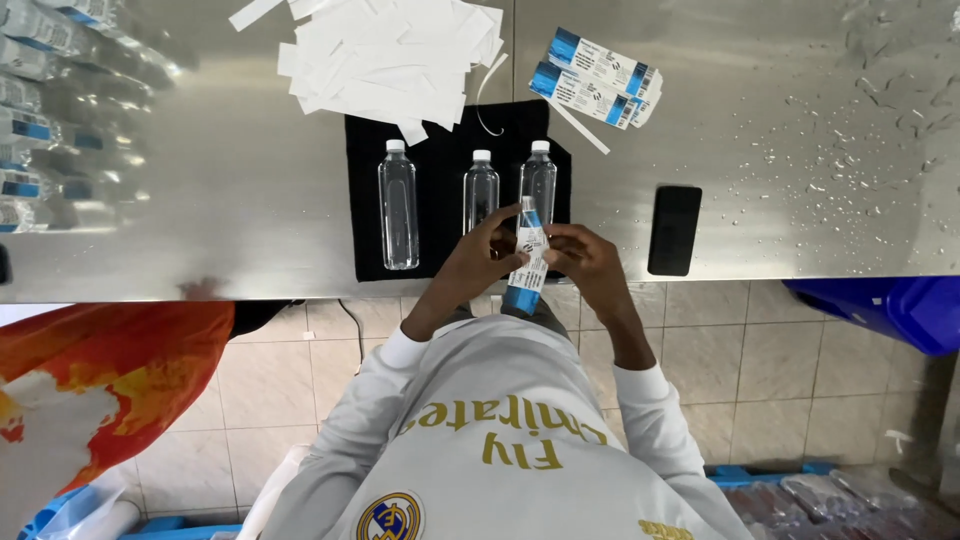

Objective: The person applies printed labels to clear plastic water bottles on a stainless steel table. They peel labels from backing sheets, wrap them around bottles, and place labeled bottles aside. A second person assists by moving bottles and handling additional labels.

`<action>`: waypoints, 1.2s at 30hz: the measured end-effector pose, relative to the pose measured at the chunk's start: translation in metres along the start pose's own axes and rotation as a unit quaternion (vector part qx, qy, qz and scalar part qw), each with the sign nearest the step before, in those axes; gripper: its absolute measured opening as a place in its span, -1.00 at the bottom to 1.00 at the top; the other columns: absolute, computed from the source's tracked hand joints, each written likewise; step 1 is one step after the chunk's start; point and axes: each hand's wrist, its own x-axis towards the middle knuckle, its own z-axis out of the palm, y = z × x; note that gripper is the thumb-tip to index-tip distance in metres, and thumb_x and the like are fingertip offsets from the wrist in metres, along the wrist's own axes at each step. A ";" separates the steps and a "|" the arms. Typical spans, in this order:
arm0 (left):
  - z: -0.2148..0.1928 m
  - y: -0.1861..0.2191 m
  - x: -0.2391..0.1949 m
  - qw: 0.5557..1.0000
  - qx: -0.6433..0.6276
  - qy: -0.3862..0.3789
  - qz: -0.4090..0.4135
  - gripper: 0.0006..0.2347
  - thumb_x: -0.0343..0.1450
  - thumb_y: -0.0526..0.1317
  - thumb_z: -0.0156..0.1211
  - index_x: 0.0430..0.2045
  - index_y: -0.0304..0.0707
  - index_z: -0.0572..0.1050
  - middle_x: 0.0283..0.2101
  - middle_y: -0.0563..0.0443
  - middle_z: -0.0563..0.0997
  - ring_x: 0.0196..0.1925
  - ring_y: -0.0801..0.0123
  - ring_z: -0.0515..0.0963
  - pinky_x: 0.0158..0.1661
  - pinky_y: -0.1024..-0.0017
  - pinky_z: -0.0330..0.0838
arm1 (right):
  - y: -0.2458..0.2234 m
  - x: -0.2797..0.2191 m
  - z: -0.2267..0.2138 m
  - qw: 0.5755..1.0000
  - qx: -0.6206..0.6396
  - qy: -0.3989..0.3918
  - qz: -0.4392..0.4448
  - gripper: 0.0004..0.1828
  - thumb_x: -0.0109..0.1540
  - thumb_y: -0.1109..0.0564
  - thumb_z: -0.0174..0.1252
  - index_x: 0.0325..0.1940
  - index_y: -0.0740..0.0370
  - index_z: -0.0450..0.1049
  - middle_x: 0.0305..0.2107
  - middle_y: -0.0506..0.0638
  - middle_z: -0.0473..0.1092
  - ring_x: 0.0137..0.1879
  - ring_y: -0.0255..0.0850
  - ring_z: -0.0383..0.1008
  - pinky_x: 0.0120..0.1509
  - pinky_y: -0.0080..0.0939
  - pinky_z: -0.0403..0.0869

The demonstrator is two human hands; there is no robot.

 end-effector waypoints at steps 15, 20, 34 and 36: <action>0.038 -0.024 -0.025 0.986 -0.049 0.157 -0.039 -0.85 0.58 -0.19 0.31 -0.14 -0.30 0.65 -0.40 -0.14 0.73 -0.45 0.34 0.69 -0.38 0.42 0.61 | 0.008 0.006 0.018 0.950 0.243 0.179 0.085 -0.70 0.42 0.16 0.24 0.10 0.42 0.38 -0.27 0.10 0.52 -0.12 -0.09 0.70 0.18 0.07 0.72; 0.067 -0.095 -0.001 0.906 -0.359 0.157 -0.160 -0.61 0.52 -0.10 0.46 0.09 -0.45 0.57 -0.11 -0.24 0.68 -0.16 0.24 0.75 -0.09 0.33 0.70 | 0.092 0.006 0.013 0.925 0.324 0.171 0.101 -0.69 0.42 0.13 0.30 0.10 0.37 0.40 -0.23 0.11 0.57 -0.08 -0.02 0.74 0.20 0.18 0.74; 0.092 -0.108 0.031 0.914 -0.151 0.373 -0.050 -0.80 0.58 -0.12 0.37 -0.09 -0.14 0.48 -0.21 0.10 0.55 -0.14 0.52 0.55 0.09 0.22 0.48 | 0.103 0.011 0.010 0.942 0.134 0.279 0.131 -0.63 0.27 0.02 0.56 -0.08 0.36 0.63 -0.38 0.11 0.56 -0.31 -0.14 0.71 0.00 -0.04 0.76; 0.095 -0.135 0.035 0.922 -0.114 0.368 -0.041 -0.82 0.66 -0.16 0.22 0.09 -0.15 0.43 -0.16 0.07 0.56 -0.12 0.51 0.54 0.13 0.20 0.49 | 0.107 0.013 0.008 0.951 0.103 0.258 0.138 -0.56 0.29 -0.06 0.56 -0.01 0.36 0.65 -0.32 0.15 0.60 -0.19 -0.15 0.71 0.05 -0.02 0.71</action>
